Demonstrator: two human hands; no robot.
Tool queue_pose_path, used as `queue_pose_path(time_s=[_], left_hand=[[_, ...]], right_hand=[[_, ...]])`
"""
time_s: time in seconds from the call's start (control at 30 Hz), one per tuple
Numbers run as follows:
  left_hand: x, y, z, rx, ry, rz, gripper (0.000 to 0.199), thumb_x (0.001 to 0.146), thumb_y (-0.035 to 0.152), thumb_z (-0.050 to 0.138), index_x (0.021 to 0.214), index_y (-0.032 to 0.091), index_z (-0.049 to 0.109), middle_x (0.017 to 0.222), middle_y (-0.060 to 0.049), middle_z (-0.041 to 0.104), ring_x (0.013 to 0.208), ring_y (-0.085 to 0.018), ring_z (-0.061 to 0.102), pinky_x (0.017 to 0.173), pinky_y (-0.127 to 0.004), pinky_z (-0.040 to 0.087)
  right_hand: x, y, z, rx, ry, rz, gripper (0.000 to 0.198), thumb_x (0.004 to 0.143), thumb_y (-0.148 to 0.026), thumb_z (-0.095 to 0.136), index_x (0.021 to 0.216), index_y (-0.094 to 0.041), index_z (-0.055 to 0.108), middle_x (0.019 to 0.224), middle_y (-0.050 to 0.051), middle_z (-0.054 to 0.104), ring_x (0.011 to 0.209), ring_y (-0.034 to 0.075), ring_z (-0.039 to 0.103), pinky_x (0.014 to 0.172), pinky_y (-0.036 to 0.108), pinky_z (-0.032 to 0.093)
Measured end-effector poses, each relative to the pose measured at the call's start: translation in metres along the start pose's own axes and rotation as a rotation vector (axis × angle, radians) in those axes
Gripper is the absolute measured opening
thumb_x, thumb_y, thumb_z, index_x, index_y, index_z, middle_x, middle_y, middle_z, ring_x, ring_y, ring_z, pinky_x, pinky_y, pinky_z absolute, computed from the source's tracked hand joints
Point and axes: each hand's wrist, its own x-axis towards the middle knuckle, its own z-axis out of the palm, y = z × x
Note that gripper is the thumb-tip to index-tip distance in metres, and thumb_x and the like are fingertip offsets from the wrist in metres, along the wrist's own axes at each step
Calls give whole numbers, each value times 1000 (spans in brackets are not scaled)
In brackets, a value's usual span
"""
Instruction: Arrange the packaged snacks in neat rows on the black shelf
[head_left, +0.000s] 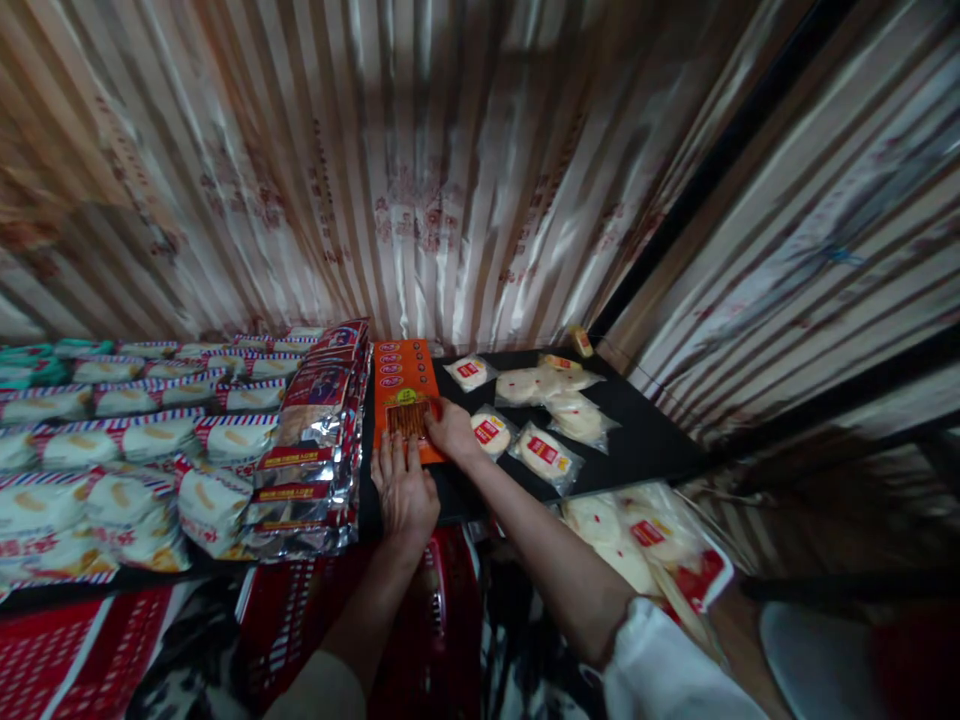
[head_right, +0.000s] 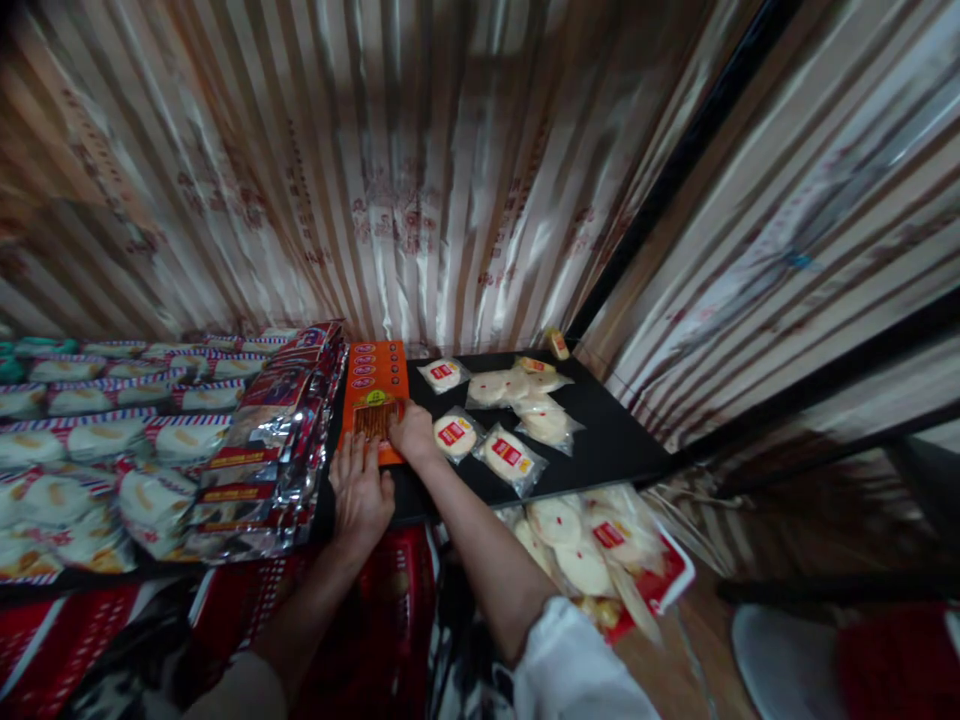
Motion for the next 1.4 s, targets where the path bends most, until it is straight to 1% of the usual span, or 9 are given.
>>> queue_pose_path(time_s=[0.07,0.17,0.37,0.53,0.67,0.8,0.97,1.13,1.4], left_hand=[[1,-1,1,-6,8,-1,49,78,15,45,126,7,51,137,-18,46,136,-32,26,110,-54,22],[2,-3,3,-12,7,-4,50,76,14,46,126,8,51,137,-18,46,137,-31,24,110,-54,22],[3,-6,8,16,-40,-3,48,77,15,48,125,8,53,138,-19,45,135,-32,29,109,-52,26],[3,-6,12,20,-12,12,46,79,16,47,123,9,54,137,-19,46,133,-31,32,107,-52,28],[2,-6,12,18,-10,12,46,77,15,47,123,8,54,136,-19,47,132,-32,35,108,-51,28],[2,-6,10,9,-11,1,46,77,15,48,122,9,55,136,-17,48,131,-31,35,109,-50,27],[-1,-5,9,-8,25,17,47,77,22,51,123,11,54,136,-16,48,133,-32,32,109,-51,26],[-2,-4,9,-23,56,6,46,77,26,52,121,13,55,135,-15,49,134,-32,31,109,-54,23],[-1,-7,10,-42,14,8,51,75,24,53,124,11,52,137,-16,46,134,-32,32,110,-54,23]], right_hand=[[1,-1,-2,-37,-12,-3,31,88,-23,44,111,-15,62,105,11,69,102,20,63,85,25,46],[2,0,-2,-115,-50,8,29,88,-24,43,104,-13,65,101,15,70,98,22,64,81,27,47],[1,1,-1,-207,-49,-5,33,90,-28,38,103,-11,63,95,18,69,93,25,66,78,30,47],[-4,-3,-4,-252,-40,-40,34,89,-28,39,110,-11,60,104,18,64,90,25,66,75,30,48],[-6,-2,-3,-298,-52,-37,37,90,-30,36,108,-10,61,111,20,57,86,24,65,73,31,48],[-7,1,-1,-344,-19,-93,36,89,-31,37,106,-10,62,112,19,55,96,26,60,78,34,47],[-7,1,6,-337,-8,-189,38,87,-28,41,118,-11,56,128,18,49,114,27,45,94,37,38],[-5,-1,13,-314,6,-199,40,86,-26,41,122,-11,53,133,17,46,116,26,44,96,35,36],[-10,0,13,-343,12,-161,42,88,-32,40,126,-15,50,127,15,52,113,25,46,93,35,37]])
